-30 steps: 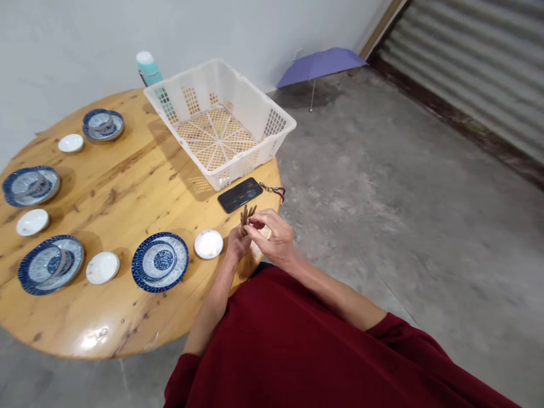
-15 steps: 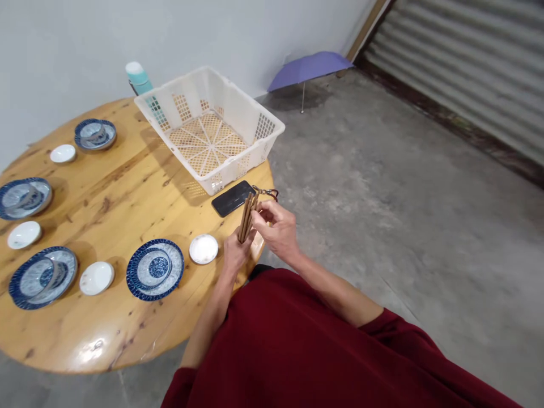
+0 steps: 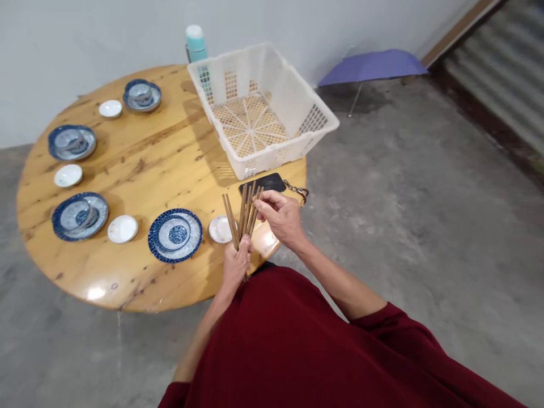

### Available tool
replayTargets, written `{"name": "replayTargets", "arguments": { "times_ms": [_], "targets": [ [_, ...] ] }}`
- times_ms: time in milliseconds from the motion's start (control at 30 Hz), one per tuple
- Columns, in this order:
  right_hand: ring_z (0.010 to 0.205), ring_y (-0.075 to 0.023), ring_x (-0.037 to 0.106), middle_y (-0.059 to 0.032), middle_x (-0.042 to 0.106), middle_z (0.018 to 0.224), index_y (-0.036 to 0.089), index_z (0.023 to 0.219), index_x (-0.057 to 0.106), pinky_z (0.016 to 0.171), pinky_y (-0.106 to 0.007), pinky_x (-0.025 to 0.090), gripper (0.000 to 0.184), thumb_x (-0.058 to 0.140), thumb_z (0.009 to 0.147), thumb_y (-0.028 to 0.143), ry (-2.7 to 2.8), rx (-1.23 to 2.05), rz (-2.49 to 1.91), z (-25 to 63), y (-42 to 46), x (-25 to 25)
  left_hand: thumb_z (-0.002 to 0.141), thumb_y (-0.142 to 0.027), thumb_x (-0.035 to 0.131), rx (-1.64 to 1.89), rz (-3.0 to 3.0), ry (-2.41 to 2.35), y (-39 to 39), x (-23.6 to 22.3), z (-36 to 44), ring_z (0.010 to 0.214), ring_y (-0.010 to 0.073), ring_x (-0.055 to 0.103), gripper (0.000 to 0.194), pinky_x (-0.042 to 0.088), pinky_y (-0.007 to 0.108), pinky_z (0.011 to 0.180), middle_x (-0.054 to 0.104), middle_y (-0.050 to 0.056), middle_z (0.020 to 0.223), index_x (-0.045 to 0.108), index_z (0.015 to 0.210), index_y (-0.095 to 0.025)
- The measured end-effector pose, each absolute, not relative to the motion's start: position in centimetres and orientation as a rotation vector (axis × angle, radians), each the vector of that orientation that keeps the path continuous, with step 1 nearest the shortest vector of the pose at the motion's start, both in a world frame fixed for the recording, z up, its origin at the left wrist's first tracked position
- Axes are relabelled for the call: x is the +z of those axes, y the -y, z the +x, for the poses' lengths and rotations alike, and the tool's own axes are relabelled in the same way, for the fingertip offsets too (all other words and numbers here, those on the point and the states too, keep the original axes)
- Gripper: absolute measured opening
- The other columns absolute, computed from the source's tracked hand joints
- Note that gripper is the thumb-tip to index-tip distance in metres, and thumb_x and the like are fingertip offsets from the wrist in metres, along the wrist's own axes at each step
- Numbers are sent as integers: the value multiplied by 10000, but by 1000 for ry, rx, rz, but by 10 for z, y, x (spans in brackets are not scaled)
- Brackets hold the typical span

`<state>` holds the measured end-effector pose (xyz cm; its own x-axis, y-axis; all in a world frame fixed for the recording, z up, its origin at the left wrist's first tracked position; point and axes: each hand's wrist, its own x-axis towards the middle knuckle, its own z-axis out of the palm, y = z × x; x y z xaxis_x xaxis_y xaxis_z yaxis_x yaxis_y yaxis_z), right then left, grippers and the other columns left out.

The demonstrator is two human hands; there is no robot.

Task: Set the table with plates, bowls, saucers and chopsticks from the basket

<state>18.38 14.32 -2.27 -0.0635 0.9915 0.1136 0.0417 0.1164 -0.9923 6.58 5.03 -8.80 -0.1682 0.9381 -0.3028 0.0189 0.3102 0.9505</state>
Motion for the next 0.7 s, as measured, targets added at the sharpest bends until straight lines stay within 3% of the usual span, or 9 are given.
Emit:
{"name": "replayTargets", "arguments": {
  "times_ms": [367,533,700],
  "targets": [
    [527,-106,536,37,553,592,208,750,618,507,-238,476,278,683,890,439,1636,1292,-855,134,-156,8,903,-675,558,1427,708,-1551,-33,-73,30,664,179,686,523,515,275,610,724,73,743,666,838,-168],
    [530,-105,549,39,544,583,206,750,632,497,-220,473,288,740,851,453,1538,1367,-901,127,-180,-2,898,-650,562,1535,597,-1659,-23,-85,11,644,173,681,496,531,274,617,694,48,713,642,778,-176],
    [463,-80,496,49,525,510,194,632,560,442,-189,417,335,797,787,372,1388,1519,-1057,129,-224,-48,875,-610,612,1455,568,-1877,0,-102,-11,510,109,541,449,414,227,500,637,15,651,644,780,-172]
  ]
}}
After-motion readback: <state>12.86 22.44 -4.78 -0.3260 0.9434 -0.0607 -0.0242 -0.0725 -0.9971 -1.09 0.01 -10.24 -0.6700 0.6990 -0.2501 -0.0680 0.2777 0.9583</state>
